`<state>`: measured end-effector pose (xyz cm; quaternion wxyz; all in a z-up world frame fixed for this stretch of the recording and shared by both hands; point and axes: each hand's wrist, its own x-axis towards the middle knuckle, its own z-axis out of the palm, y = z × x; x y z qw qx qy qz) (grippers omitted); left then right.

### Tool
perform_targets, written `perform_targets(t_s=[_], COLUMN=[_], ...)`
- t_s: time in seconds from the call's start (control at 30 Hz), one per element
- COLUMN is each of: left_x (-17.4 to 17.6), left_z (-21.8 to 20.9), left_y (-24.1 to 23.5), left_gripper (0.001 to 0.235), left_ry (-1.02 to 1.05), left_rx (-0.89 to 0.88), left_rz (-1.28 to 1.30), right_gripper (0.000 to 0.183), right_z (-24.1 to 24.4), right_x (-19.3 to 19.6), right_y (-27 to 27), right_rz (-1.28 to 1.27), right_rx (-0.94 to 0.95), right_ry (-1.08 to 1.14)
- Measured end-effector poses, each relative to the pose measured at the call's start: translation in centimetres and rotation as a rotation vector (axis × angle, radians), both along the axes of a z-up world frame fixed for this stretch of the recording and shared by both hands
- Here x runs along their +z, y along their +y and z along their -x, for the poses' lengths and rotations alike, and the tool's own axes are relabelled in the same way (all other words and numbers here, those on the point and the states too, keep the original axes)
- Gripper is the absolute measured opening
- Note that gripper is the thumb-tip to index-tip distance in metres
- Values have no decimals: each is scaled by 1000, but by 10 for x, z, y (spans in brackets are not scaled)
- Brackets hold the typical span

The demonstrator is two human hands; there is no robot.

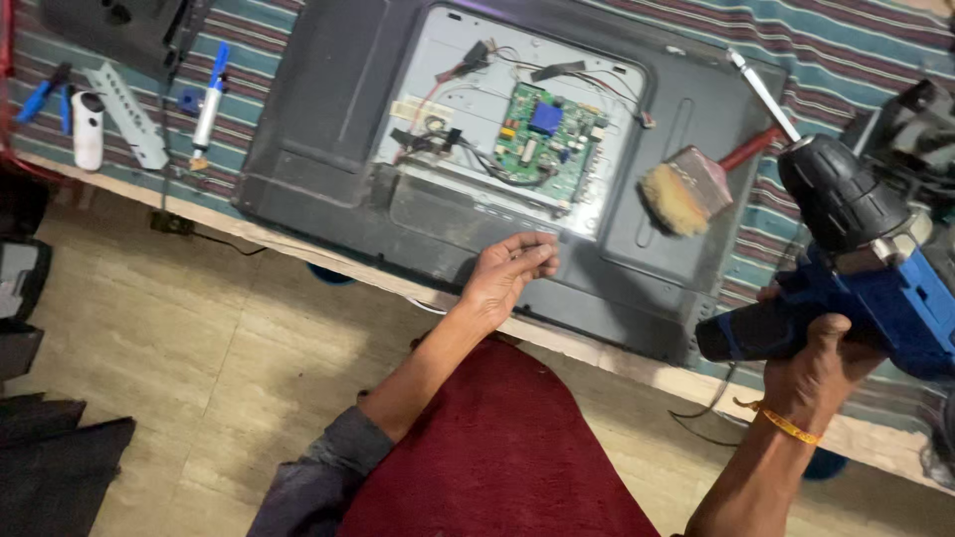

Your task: The person retrieves pliers from a drawer and uses them to cut a wire on a circuit board. They then use a multimeter to test points on the board, brush the board and the TV chassis to remove dust, and use a power drill to secure the board into the chassis.

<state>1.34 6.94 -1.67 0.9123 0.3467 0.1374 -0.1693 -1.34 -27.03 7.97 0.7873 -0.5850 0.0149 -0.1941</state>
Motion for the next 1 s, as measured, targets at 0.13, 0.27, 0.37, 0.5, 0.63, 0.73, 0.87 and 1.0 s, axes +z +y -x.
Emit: perform_targets(t_s=[0.13, 0.27, 0.37, 0.5, 0.63, 0.73, 0.87, 1.0], left_x=[3, -5, -14, -29, -33, -27, -20, -19], left_z=[-19, -38, -53, -70, -76, -79, -81, -86], left_y=[24, 41, 55, 65, 71, 76, 81, 81], left_gripper=[24, 20, 17, 20, 17, 19, 23, 23], left_ry=[-30, -48, -46, 6, 31, 36, 61, 71], left_rx=[70, 88, 66, 47, 66, 58, 37, 3], left_rz=[59, 130, 213, 238, 376, 412, 432, 415], right_gripper=[92, 85, 66, 54, 53, 56, 49, 47], right_z=[-3, 21, 38, 54, 57, 51, 49, 50], right_x=[-7, 6, 19, 27, 30, 33, 36, 47], right_y=[27, 53, 71, 86, 105, 117, 127, 136], right_rz=[-40, 113, 501, 613, 691, 657, 640, 730], right_rx=[35, 18, 27, 41, -34, -86, -94, -125], right_ry=[80, 255, 281, 486, 622, 630, 559, 644])
